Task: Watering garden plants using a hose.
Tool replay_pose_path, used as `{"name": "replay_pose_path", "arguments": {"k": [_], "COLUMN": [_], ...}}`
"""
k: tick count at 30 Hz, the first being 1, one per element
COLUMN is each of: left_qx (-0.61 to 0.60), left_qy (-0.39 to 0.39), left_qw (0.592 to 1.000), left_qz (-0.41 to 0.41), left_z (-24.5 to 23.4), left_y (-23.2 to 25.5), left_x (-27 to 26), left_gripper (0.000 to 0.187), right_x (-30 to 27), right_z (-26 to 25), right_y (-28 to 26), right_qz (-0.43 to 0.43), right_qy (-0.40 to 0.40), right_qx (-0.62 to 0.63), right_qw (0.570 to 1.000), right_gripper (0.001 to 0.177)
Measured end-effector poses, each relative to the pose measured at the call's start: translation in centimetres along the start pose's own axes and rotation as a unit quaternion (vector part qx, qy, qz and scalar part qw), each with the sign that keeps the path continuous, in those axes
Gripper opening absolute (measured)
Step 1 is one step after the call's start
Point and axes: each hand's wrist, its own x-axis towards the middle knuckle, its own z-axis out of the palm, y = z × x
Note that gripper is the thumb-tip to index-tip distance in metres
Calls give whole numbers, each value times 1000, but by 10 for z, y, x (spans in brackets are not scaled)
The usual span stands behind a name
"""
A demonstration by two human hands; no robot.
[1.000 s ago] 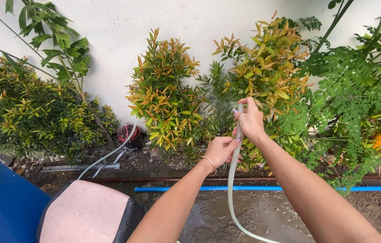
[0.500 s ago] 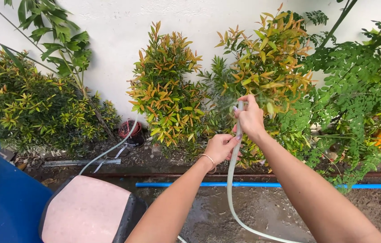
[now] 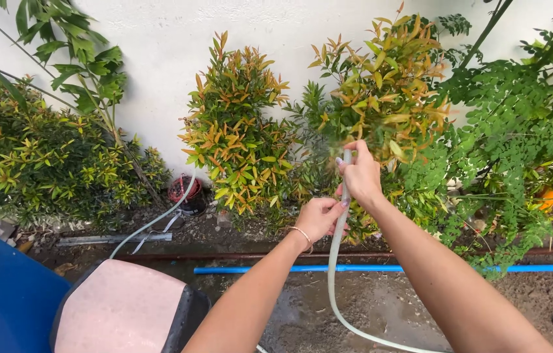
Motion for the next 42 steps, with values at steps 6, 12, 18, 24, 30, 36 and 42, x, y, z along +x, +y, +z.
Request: {"name": "replay_pose_path", "arguments": {"k": [6, 12, 18, 24, 30, 36, 42], "left_qx": [57, 23, 47, 22, 38, 65, 37], "left_qy": [5, -14, -3, -9, -20, -13, -13], "left_qw": [998, 1000, 999, 1000, 999, 997, 997], "left_qz": [8, 12, 12, 15, -13, -45, -59], "left_z": [20, 37, 58, 69, 77, 82, 81], "left_y": [12, 11, 28, 15, 1, -15, -51], "left_x": [0, 11, 6, 13, 2, -24, -40], "left_gripper": [35, 33, 33, 34, 34, 35, 37], "right_x": [3, 7, 9, -4, -5, -22, -47], "right_z": [-19, -36, -54, -66, -70, -62, -56], "right_y": [7, 10, 12, 3, 33, 65, 88], "right_qz": [-6, 7, 5, 20, 37, 58, 82], "right_qy": [25, 43, 79, 82, 60, 61, 23], "right_qx": [-32, -22, -39, -38, -55, -59, 24], "right_qw": [999, 999, 996, 996, 996, 995, 996], "right_gripper": [38, 37, 39, 37, 40, 35, 42]}}
